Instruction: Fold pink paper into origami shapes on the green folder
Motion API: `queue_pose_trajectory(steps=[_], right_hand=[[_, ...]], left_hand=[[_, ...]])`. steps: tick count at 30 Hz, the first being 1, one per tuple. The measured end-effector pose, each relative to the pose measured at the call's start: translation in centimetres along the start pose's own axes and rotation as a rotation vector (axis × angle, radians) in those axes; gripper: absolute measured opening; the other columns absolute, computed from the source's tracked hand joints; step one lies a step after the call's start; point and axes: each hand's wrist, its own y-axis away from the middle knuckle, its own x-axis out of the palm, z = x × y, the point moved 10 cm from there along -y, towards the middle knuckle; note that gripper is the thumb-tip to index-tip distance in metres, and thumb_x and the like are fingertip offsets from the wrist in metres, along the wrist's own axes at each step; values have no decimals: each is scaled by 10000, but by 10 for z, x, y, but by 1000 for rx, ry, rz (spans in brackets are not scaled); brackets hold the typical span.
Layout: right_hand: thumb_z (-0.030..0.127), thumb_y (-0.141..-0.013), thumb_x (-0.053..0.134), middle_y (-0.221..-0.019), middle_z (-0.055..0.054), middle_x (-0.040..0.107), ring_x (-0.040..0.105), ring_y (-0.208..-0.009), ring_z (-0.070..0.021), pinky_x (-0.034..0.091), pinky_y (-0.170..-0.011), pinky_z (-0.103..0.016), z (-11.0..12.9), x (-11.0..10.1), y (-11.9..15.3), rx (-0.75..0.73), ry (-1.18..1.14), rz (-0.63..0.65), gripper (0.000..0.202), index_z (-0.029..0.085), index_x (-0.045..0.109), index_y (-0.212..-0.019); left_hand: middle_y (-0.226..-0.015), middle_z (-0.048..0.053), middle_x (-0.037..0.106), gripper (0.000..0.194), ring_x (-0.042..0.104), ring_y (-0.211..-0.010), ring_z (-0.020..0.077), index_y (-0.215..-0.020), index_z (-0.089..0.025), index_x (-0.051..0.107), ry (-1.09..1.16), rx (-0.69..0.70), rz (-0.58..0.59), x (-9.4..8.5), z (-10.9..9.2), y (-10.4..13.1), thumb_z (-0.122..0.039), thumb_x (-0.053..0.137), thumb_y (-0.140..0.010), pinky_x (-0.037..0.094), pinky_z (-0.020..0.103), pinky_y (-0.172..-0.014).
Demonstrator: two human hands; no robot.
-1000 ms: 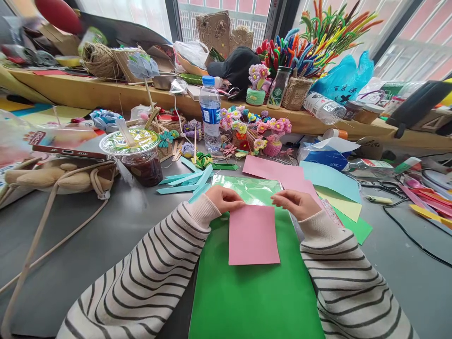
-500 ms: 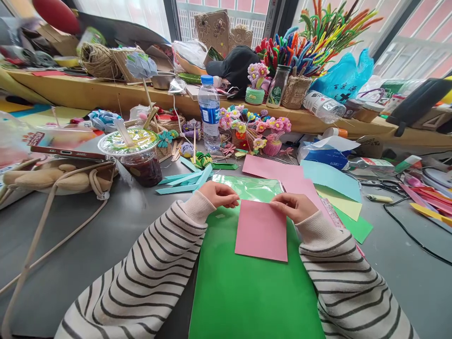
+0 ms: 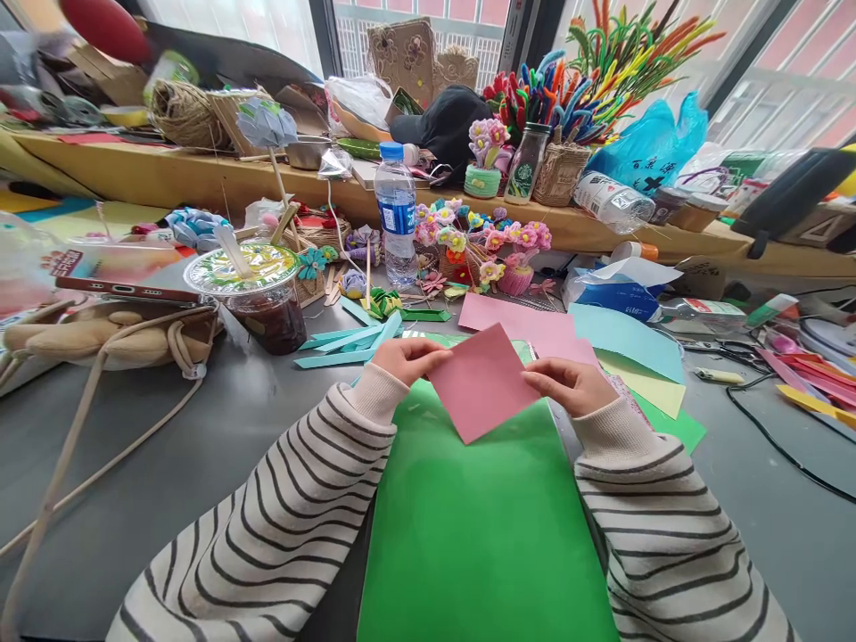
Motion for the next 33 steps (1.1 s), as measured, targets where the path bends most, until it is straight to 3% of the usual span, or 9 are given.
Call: queue_pose_trajectory(steps=[2,5,8,11,14,20,24,28,33], right_hand=[[419,-594,592,-575,-9,590,521,-553,-117,420,-579,-249,-2,0,0,15,-33,21,272,155,606,-655],[418,-593,593,-530,1,583,515,-514,-109,426,-562,-246,-1,1,0,25,-81,27,259,160,606,-611],[428,-595,589,-550,-10,597,521,-513,-114,433,-547,-248,-1,1,0,36,-81,-5,269,160,610,-618],[444,-606,575,-542,-14,592,522,-506,-116,437,-537,-249,2,3,1,26,-63,-12,281,164,595,-591],[447,-605,575,-520,-7,577,512,-494,-110,431,-524,-241,4,8,1,15,-71,-7,285,166,580,-563],[434,-621,569,-492,9,543,485,-485,-103,413,-503,-233,15,17,4,-36,-113,-15,270,171,553,-564],[440,-641,551,-495,18,506,473,-499,-101,407,-513,-235,19,22,4,-65,-145,-16,277,174,525,-568],[462,-596,588,-547,16,514,493,-544,-111,428,-558,-252,22,34,3,-115,-280,79,292,180,515,-611],[461,-590,595,-598,-1,543,517,-577,-124,445,-576,-265,26,46,5,-163,-300,203,291,184,517,-636]], left_hand=[[-679,33,627,319,557,-631,146,-753,-122,634,67,-33,-76,-10,3,-1,-397,579,-602,456,225,-541],[-765,53,633,347,571,-715,174,-818,-116,614,23,0,-73,-9,3,-2,-406,542,-641,474,270,-626],[-984,95,583,441,542,-882,204,-1014,-122,519,-209,200,-117,-6,-14,1,-390,534,-664,442,336,-771],[-1160,127,459,600,416,-1070,220,-1160,-123,370,-455,443,-191,3,-37,12,-396,552,-657,334,379,-910],[-1221,152,381,757,332,-1141,228,-1222,-97,258,-547,534,-107,25,-44,20,-479,544,-634,273,376,-956],[-1318,175,191,1176,186,-1201,297,-1281,-111,12,-556,583,-23,49,-48,31,-637,593,-405,198,424,-978],[-1328,154,164,1135,180,-1202,291,-1283,-137,-9,-486,588,29,55,-48,36,-541,639,-444,214,415,-973],[-1292,135,245,1034,283,-1151,288,-1287,-170,-1,-331,415,79,52,-38,31,-420,637,-513,290,411,-923],[-1291,147,237,1068,280,-1144,293,-1289,-149,8,-224,371,141,56,-35,31,-447,645,-485,278,421,-923]])
